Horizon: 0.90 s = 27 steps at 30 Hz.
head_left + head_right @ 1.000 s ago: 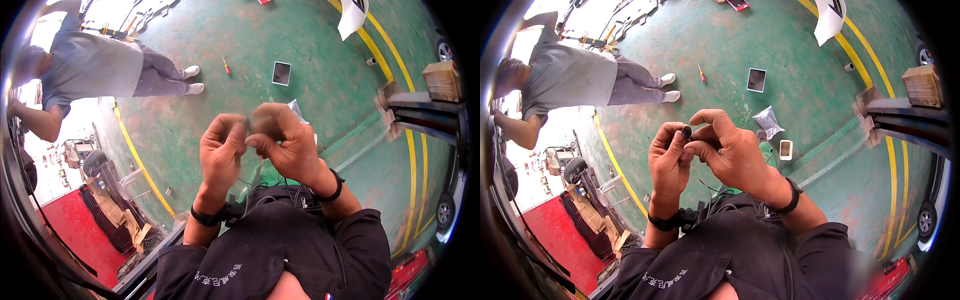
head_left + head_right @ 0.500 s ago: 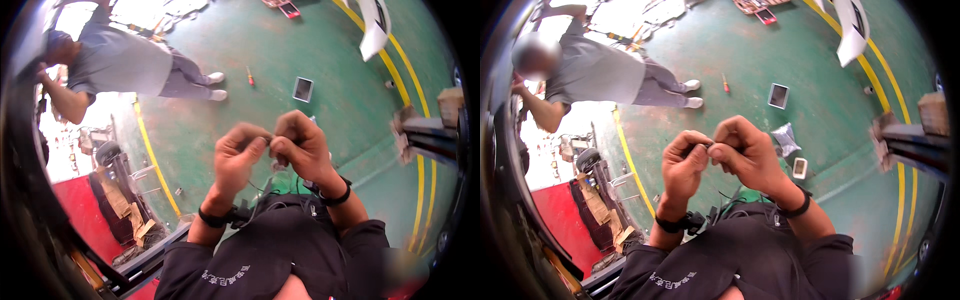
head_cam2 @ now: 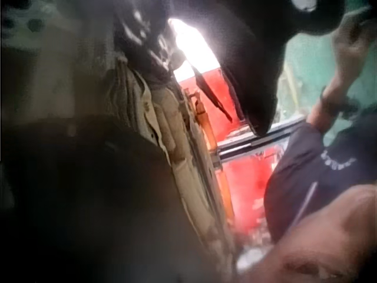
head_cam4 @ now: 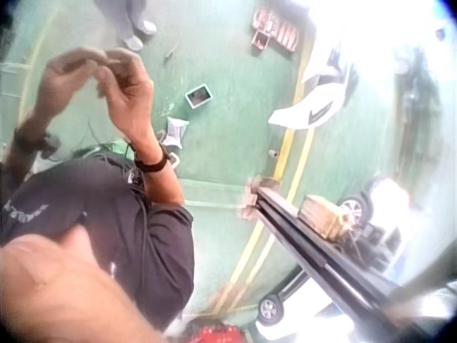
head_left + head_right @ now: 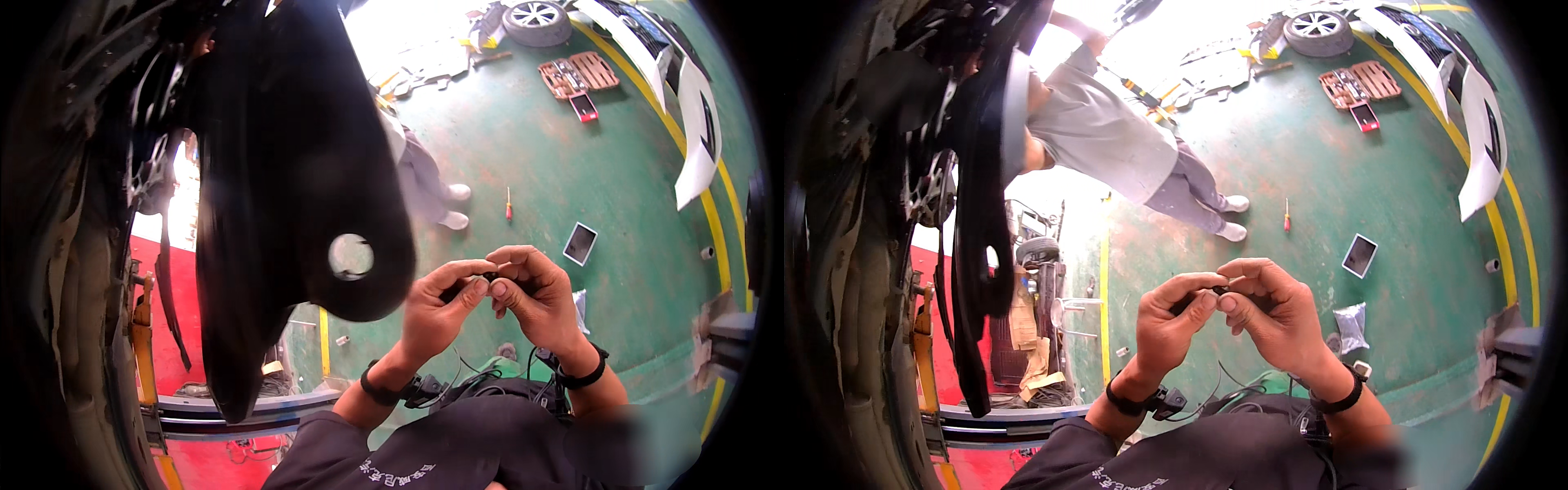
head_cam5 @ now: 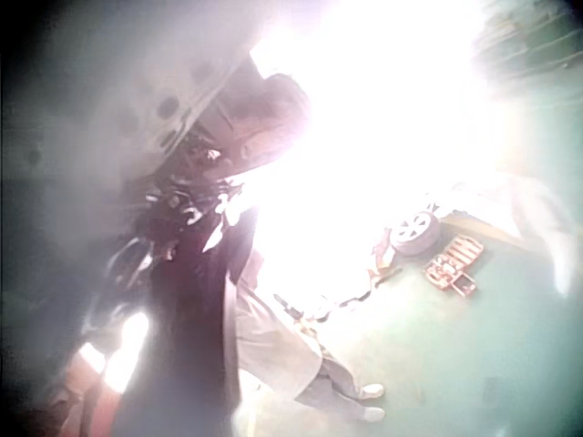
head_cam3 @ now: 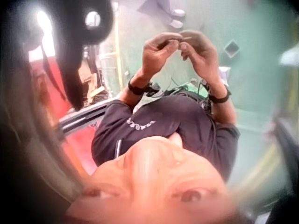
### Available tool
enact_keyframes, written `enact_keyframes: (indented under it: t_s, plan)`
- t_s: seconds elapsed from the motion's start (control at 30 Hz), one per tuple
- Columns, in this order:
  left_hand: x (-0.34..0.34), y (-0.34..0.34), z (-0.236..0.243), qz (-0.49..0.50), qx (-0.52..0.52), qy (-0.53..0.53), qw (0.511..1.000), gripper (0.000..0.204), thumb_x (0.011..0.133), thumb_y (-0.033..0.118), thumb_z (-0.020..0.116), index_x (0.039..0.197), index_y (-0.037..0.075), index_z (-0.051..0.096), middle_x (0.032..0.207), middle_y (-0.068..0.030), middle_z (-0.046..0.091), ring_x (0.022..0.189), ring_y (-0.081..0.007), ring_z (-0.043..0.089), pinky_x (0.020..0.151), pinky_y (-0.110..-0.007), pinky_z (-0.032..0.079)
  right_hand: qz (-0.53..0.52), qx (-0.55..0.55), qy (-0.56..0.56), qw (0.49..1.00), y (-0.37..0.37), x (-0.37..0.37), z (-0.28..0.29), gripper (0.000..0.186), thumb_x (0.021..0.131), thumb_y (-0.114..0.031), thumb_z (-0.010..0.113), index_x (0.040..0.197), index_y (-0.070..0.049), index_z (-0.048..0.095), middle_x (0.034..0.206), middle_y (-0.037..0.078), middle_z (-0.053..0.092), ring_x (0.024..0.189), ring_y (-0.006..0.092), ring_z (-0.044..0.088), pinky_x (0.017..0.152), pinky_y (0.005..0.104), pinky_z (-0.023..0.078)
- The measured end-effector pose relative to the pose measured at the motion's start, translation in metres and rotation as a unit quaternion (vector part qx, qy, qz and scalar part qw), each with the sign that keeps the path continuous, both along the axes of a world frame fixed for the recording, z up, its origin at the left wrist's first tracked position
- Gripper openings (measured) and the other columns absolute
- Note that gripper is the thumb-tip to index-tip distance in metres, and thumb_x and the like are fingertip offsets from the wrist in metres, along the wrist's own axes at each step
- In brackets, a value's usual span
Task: The person sorts through small fasteners in a container, handles plastic clips, and then uses a scraping tool to work on the undercarriage of a vehicle while it is raised on a lift.
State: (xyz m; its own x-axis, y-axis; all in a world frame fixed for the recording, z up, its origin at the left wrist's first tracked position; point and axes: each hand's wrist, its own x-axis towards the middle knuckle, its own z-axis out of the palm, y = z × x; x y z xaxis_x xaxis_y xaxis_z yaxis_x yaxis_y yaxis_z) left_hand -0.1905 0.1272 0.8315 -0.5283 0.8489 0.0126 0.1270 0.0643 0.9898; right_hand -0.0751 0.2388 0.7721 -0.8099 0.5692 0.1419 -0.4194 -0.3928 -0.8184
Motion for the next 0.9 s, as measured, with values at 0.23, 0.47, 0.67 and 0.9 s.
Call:
enact_keyframes:
  t_s: [0.23,0.47,0.67,0.9]
  plan:
    - [-0.026,-0.016,0.035,0.122,0.101,0.213,0.964,0.045,0.093,0.003,0.067,0.136,-0.002,0.059,0.072,0.0062,0.052,0.059,-0.0017,0.039,0.053,-0.019,0.032,0.001,-0.006,0.101,0.995,0.027,-0.034,0.047,0.018,0.1,-0.006,0.063,0.115,0.005,0.061,0.087,0.004,0.067,0.069,0.0072,0.061,0.061,0.0222,0.05]
    - [-0.085,-0.05,0.133,0.135,0.372,0.112,0.912,0.087,0.083,0.029,0.079,0.147,-0.01,0.034,0.069,0.0056,0.033,0.053,-0.0049,0.028,0.049,-0.022,0.024,-0.057,-0.017,0.186,0.981,0.073,-0.091,0.106,0.022,0.099,-0.013,0.065,0.111,0.005,0.065,0.082,0.005,0.067,0.066,0.0087,0.06,0.058,0.0238,0.049]
    - [-0.065,-0.051,0.202,-0.057,0.383,0.067,0.919,0.135,0.065,0.051,0.085,0.154,-0.014,0.006,0.073,0.0041,0.023,0.057,-0.0067,0.024,0.054,-0.027,0.022,-0.049,-0.017,0.253,0.966,0.088,-0.137,0.151,0.015,0.097,-0.007,0.061,0.106,0.004,0.066,0.081,0.005,0.065,0.065,0.0088,0.057,0.06,0.0241,0.047]
    - [-0.074,-0.071,0.239,-0.009,0.409,0.13,0.903,0.135,0.066,0.064,0.078,0.154,-0.013,0.01,0.073,0.0026,0.023,0.055,-0.0058,0.022,0.051,-0.025,0.018,-0.083,-0.023,0.339,0.937,0.109,-0.191,0.211,0.021,0.095,-0.012,0.067,0.107,0.006,0.066,0.081,0.009,0.07,0.066,0.0107,0.064,0.058,0.0264,0.052]
